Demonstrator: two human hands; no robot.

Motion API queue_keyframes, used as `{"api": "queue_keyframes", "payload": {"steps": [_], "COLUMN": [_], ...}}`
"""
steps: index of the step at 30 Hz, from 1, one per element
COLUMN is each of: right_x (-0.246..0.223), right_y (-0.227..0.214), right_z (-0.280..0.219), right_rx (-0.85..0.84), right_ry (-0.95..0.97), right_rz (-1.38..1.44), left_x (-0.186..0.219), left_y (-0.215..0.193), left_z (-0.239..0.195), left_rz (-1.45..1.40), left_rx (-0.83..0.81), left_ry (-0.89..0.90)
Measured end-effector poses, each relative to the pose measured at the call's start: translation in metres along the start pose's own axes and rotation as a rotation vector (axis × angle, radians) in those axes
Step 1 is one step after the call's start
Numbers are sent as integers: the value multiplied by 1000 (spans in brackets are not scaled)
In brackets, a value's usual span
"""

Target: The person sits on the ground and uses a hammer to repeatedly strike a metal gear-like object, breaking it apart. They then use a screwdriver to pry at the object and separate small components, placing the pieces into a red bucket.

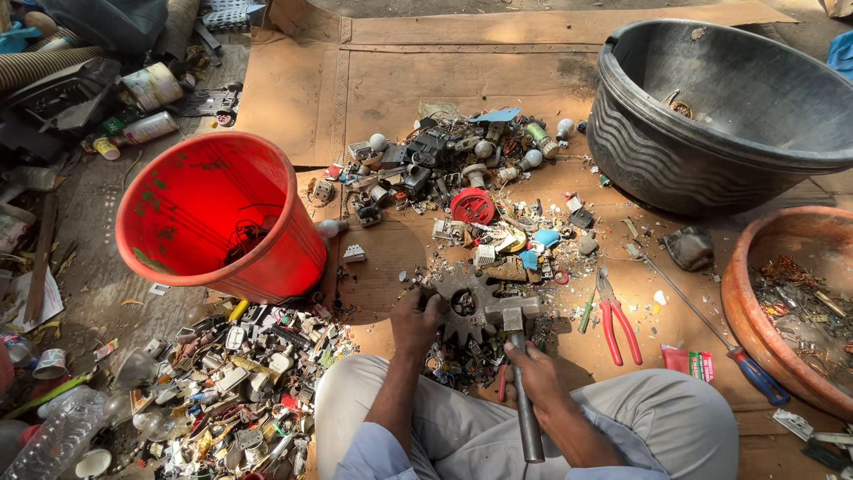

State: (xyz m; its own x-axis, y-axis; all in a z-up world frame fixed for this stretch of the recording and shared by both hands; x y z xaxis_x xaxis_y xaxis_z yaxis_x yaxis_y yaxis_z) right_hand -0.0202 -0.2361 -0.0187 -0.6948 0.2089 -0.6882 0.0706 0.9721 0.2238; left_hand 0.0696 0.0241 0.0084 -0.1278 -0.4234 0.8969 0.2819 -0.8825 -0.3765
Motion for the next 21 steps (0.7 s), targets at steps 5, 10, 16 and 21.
{"api": "queue_keyframes", "payload": {"steps": [5,10,16,21], "right_x": [-3,-11,-6,-2], "right_y": [11,16,15,13], "right_z": [-3,-9,-9,-2], "right_rx": [-74,-57,-58,-71], "right_ry": [-25,-22,17,20], "right_rz": [16,5,46,35], "left_x": [-3,-9,12,25], "left_y": [10,18,19,22], "left_z": [1,9,10,10], "left_rz": [72,-98,-71,-47], "left_rx": [-26,-255,-386,-413], "left_ry": [18,-112,-28,34]}}
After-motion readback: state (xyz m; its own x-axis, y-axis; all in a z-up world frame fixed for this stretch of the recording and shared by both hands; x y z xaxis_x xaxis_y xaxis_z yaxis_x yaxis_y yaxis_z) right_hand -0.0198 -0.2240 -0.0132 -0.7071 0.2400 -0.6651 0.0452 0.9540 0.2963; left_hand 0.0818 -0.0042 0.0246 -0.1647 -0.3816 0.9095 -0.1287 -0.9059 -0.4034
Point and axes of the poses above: each hand's wrist, its own z-axis towards the middle knuckle, its own y-axis out of the palm, x = y × z, the point moved 8 cm from there along z, towards the middle knuckle, and after that the axes turned 8 degrees about -x, right-handed, at the moved point
